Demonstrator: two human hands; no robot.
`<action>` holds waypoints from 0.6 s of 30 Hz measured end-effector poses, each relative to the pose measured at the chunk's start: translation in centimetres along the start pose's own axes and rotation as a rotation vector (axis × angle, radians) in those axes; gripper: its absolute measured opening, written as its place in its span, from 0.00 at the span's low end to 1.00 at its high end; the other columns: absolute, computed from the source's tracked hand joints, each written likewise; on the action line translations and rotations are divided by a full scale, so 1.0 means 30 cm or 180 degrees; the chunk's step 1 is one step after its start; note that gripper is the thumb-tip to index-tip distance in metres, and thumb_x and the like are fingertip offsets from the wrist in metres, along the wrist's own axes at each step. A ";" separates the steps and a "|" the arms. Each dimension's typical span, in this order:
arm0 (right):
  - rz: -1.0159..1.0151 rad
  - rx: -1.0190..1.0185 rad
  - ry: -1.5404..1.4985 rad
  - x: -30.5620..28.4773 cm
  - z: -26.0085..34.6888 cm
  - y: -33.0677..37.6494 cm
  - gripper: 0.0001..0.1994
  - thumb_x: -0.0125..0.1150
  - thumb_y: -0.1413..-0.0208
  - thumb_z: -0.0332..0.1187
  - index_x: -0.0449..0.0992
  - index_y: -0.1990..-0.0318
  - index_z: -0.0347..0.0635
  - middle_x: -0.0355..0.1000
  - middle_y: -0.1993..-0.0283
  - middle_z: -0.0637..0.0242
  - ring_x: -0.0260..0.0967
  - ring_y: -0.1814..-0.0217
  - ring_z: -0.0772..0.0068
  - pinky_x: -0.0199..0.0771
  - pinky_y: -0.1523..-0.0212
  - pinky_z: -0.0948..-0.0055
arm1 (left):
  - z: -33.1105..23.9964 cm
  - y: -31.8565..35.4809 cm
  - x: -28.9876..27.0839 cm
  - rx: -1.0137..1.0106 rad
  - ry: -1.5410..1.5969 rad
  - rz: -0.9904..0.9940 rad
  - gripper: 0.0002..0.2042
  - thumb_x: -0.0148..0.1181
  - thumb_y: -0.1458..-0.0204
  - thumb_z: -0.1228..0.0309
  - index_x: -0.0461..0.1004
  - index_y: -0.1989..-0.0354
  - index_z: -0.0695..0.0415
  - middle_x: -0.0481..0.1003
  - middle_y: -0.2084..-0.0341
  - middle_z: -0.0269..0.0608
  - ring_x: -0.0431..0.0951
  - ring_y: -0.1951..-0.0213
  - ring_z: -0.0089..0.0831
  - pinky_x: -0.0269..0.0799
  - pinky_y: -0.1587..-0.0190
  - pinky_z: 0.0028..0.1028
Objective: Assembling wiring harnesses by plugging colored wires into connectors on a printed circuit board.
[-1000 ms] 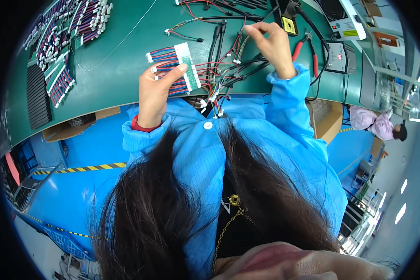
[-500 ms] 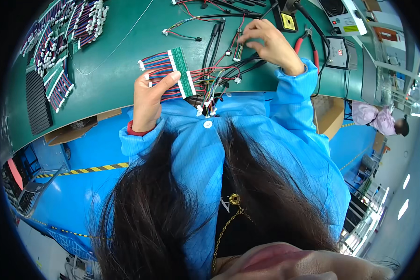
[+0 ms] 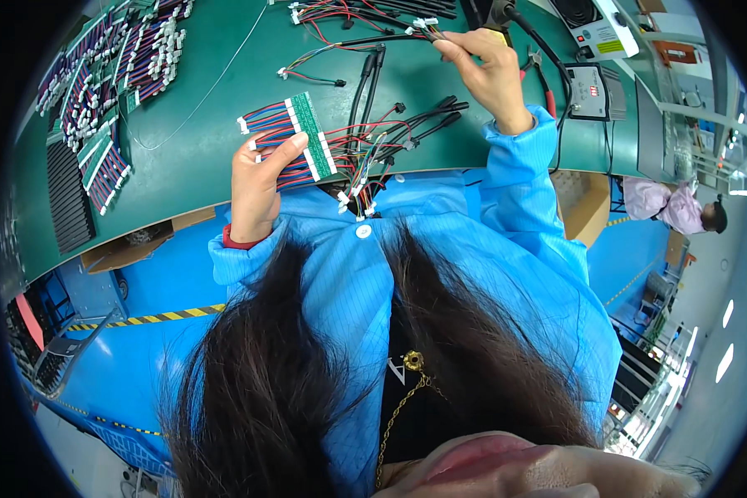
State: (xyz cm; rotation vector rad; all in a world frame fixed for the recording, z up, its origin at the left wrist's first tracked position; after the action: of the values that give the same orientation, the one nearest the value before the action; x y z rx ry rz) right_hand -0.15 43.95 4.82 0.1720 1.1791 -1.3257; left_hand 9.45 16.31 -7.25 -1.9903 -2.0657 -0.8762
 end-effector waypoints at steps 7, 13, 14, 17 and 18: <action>-0.0034 -0.0134 -0.0028 0.083 0.033 0.041 0.11 0.67 0.54 0.24 0.82 0.60 0.41 0.75 0.71 0.70 0.66 0.73 0.73 0.66 0.68 0.78 | 0.002 -0.006 0.000 -0.0094 0.0037 -0.0045 0.12 0.64 0.51 0.80 0.75 0.57 0.65 0.80 0.67 0.43 0.80 0.69 0.25 0.78 0.66 0.19; -0.0105 -0.0758 0.0604 0.173 0.037 0.117 0.10 0.67 0.54 0.25 0.82 0.61 0.41 0.75 0.69 0.70 0.67 0.72 0.72 0.68 0.65 0.77 | -0.001 -0.006 0.009 -0.0122 0.0056 -0.0061 0.12 0.65 0.51 0.79 0.75 0.57 0.65 0.80 0.68 0.43 0.80 0.70 0.25 0.78 0.67 0.19; -0.0089 -0.0756 0.0592 0.175 0.039 0.122 0.10 0.67 0.54 0.25 0.82 0.61 0.41 0.75 0.69 0.70 0.67 0.72 0.72 0.68 0.65 0.77 | 0.000 -0.005 0.007 -0.0132 0.0061 -0.0078 0.12 0.65 0.51 0.79 0.75 0.57 0.65 0.80 0.68 0.43 0.80 0.70 0.25 0.78 0.67 0.19; 0.0379 -0.0599 0.0321 0.186 0.035 0.135 0.10 0.67 0.54 0.25 0.81 0.61 0.41 0.75 0.66 0.70 0.67 0.69 0.71 0.68 0.64 0.76 | -0.003 -0.005 0.008 -0.0100 0.0076 -0.0071 0.12 0.65 0.52 0.79 0.75 0.57 0.65 0.80 0.68 0.43 0.80 0.70 0.25 0.78 0.67 0.19; 0.0534 -0.0548 0.0231 0.195 0.036 0.136 0.10 0.67 0.54 0.25 0.81 0.62 0.42 0.75 0.65 0.70 0.67 0.68 0.71 0.69 0.63 0.76 | -0.005 -0.004 0.007 -0.0087 0.0081 -0.0068 0.12 0.65 0.52 0.79 0.75 0.57 0.65 0.80 0.68 0.43 0.80 0.70 0.25 0.78 0.67 0.19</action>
State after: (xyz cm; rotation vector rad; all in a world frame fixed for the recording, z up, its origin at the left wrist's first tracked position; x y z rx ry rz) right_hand 2.57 40.72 -1.03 0.1913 1.3050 -1.0740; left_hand 9.26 16.43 -7.07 -1.9635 -2.0761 -0.9340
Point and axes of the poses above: each hand's wrist, its own y-axis away from the middle knuckle, its own x-axis out of the palm, z = x × y, the point moved 8 cm from there along -y, towards the middle knuckle
